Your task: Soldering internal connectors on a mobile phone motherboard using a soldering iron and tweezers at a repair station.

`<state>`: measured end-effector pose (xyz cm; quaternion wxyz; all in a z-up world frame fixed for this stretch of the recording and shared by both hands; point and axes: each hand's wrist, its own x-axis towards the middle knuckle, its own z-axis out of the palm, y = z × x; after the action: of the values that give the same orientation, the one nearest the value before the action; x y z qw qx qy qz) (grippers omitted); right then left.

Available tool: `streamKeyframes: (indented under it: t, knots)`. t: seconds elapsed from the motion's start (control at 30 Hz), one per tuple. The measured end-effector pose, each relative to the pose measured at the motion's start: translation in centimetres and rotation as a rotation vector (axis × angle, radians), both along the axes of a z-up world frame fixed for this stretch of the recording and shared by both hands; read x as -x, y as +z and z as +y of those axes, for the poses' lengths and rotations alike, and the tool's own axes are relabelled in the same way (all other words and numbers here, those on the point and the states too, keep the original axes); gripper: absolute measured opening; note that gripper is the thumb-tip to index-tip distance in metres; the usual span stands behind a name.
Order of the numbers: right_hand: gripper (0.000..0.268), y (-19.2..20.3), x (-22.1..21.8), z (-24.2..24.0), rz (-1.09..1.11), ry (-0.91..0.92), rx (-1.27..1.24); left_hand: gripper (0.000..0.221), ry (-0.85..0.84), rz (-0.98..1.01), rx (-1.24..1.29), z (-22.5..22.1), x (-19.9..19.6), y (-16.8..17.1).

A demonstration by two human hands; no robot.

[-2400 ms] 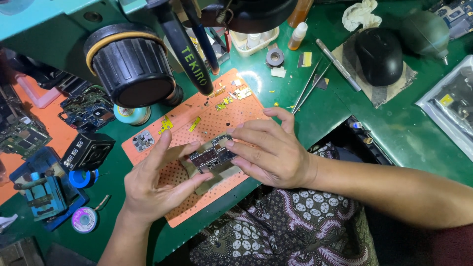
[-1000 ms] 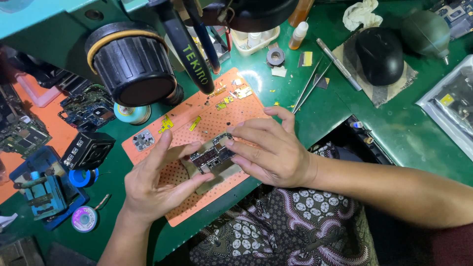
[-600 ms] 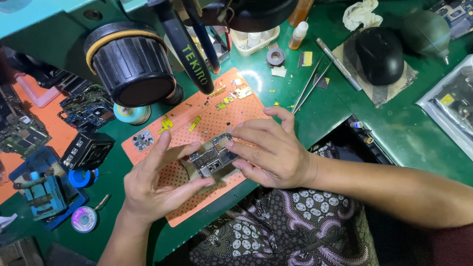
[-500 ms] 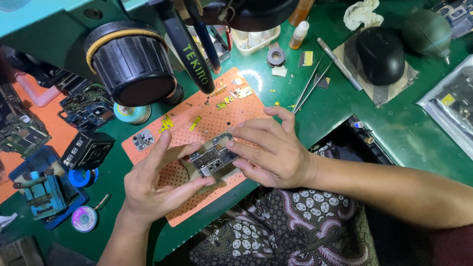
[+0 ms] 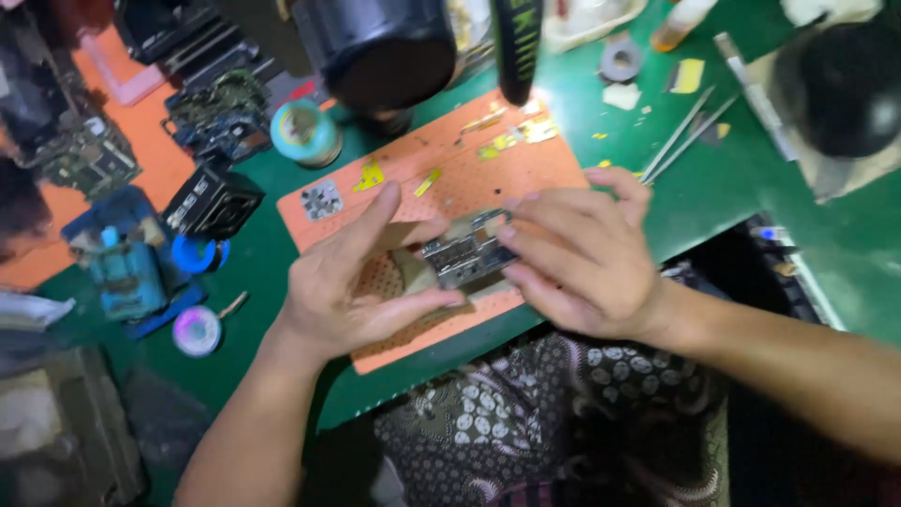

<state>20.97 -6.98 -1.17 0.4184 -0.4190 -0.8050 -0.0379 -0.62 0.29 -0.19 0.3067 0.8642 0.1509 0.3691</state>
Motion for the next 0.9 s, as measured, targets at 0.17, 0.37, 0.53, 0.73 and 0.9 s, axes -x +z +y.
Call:
streamKeyframes:
  t: [0.17,0.37,0.53,0.73,0.9]
  knots:
    - [0.022,-0.36,0.35,-0.13,-0.062,-0.010,0.018,0.085,-0.051,0.006,0.033,0.17,0.84,-0.06]
    - [0.022,-0.44,0.42,-0.22,-0.066,-0.032,0.000,0.083,-0.087,0.000,0.097,0.05,0.93,-0.06]
    - [0.022,-0.51,0.32,-0.29,-0.077,-0.032,0.012,0.082,-0.084,0.017,0.111,0.04,1.07,0.03]
    - [0.023,-0.49,0.41,-0.31,-0.073,-0.037,0.011,0.085,-0.078,0.013,0.094,0.03,0.95,0.05]
    - [0.023,-0.48,0.41,-0.34,-0.072,-0.036,0.017,0.085,-0.069,0.024,0.089,0.00,0.96,0.22]
